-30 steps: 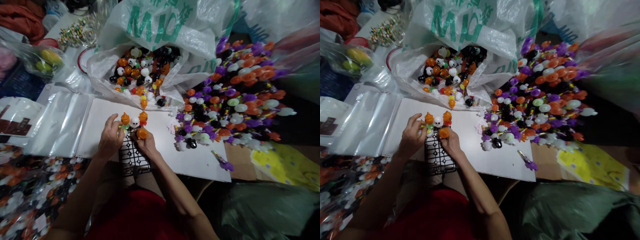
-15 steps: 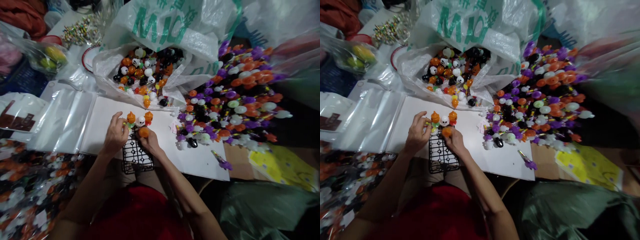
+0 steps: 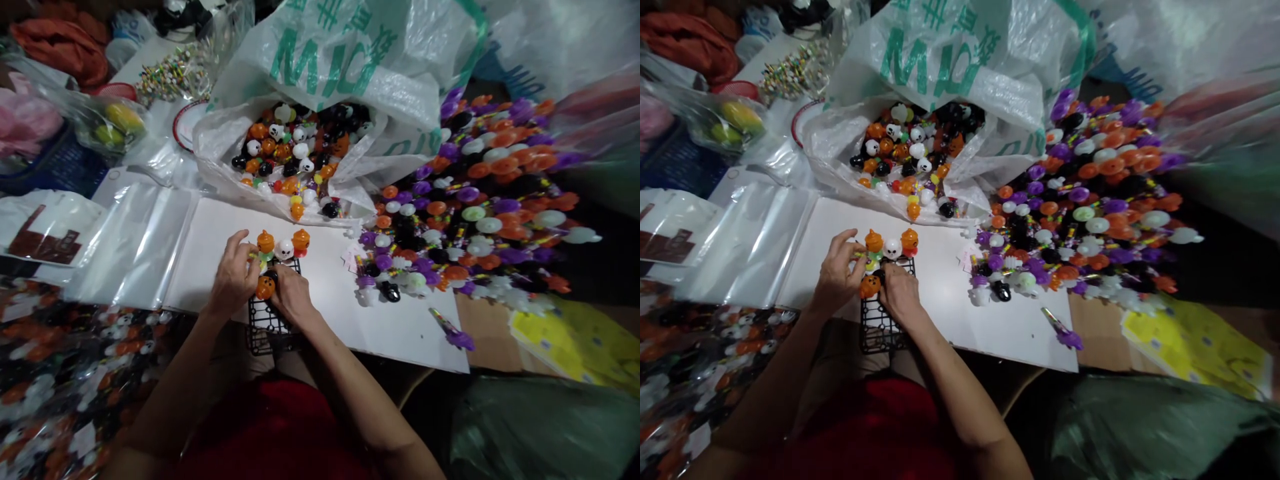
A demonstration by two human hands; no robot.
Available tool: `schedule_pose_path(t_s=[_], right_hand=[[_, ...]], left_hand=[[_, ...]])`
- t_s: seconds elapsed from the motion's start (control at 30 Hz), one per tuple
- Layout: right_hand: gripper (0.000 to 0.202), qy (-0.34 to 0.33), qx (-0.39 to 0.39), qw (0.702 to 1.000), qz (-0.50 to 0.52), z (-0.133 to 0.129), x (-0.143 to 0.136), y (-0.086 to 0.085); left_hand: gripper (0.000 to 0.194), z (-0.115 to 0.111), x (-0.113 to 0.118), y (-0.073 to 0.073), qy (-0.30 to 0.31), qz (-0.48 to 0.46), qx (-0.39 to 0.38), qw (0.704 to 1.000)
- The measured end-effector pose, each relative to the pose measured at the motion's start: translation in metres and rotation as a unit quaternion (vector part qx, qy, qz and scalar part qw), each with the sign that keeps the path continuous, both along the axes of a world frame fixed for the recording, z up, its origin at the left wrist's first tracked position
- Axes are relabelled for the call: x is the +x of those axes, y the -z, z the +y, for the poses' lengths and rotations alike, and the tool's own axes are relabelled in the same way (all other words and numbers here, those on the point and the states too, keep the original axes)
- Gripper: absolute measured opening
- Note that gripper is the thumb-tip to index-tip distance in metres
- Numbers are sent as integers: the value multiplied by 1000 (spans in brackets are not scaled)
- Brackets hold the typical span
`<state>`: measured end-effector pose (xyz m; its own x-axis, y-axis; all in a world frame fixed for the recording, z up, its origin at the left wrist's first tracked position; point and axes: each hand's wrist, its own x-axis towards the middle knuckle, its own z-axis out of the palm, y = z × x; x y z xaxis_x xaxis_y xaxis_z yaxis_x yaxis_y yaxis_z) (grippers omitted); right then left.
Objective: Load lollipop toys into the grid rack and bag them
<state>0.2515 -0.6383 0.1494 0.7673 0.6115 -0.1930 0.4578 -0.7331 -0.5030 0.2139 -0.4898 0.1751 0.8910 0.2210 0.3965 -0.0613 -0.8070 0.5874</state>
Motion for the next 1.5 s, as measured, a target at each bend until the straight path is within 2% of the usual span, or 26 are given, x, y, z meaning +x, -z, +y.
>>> schedule_pose_path(t_s=[0.1, 0.17, 0.23, 0.33, 0.43, 0.47, 0.53, 0.6, 0.63, 0.7, 0.73, 0.8, 0.87, 0.93, 0.97, 1.07, 1.13, 1.17, 1.23, 1.27, 1.37, 1.43, 1.5], right_hand=[[22, 3, -39, 999, -20, 19, 8, -6], [22, 2, -40, 999, -21, 31, 10, -6], [22, 2, -31, 999, -24, 34, 9, -4], [22, -4, 18, 1000, 3, 11, 15, -5], [19, -113, 103, 984, 93, -36, 52, -21], [19, -138, 112, 980, 95, -49, 73, -29], [24, -89, 66, 994, -1, -60, 121, -46], [33, -18, 11, 992, -121, -47, 165, -55], [36, -7, -14, 986, -165, -34, 183, -55], [37, -33, -61, 974, -215, -4, 206, -47], [36, -57, -81, 968, -229, 8, 213, -41], [33, -107, -107, 956, -250, 20, 219, -27], [31, -150, -113, 947, -260, 12, 218, -19], [30, -160, -111, 946, -258, -14, 210, -19], [29, -142, -104, 951, -254, -29, 203, -21], [24, -25, -19, 973, -228, -70, 170, -30], [22, 66, 83, 979, -172, -83, 136, -28], [21, 94, 137, 977, -132, -83, 117, -25], [19, 97, 212, 972, -45, -77, 79, -15], [18, 80, 225, 971, -8, -73, 63, -11], [16, 43, 183, 982, 28, -68, 35, -6], [18, 37, 105, 994, -15, -77, 32, -11], [19, 9, -9, 998, -59, -90, 37, -18]], left_hand=[[13, 5, 3, -4, -5, 1, -7, 1000], [14, 7, 6, -6, 0, -7, 5, 1000], [23, 5, 7, -5, 4, -15, 32, 999], [33, 2, 3, -6, -3, -18, 67, 998], [31, 11, 9, -22, -7, -26, 59, 998], [31, 18, 19, -31, -10, -36, 56, 998], [28, 36, 54, -47, -13, -50, 69, 996], [23, 52, 107, -57, 3, -5, 117, 993], [22, 58, 136, -56, 20, 62, 153, 986], [20, 62, 188, -47, 37, 218, 217, 951], [18, 62, 208, -38, 39, 259, 234, 937], [17, 59, 229, -19, 38, 284, 248, 925], [18, 58, 232, -5, 39, 271, 246, 930], [19, 59, 225, -1, 40, 261, 232, 936], [19, 62, 220, -2, 34, 252, 219, 942], [24, 76, 201, -16, -11, 192, 152, 970], [25, 86, 178, -24, -52, 106, 12, 993], [27, 90, 161, -27, -67, 64, -80, 992], [33, 91, 117, -27, -98, 8, -248, 964], [37, 90, 90, -24, -116, 5, -298, 948], [41, 75, 4, -9, -187, 25, -378, 906], [43, 57, -45, 4, -217, 68, -430, 874], [47, 32, -76, 15, -210, 130, -463, 851]])
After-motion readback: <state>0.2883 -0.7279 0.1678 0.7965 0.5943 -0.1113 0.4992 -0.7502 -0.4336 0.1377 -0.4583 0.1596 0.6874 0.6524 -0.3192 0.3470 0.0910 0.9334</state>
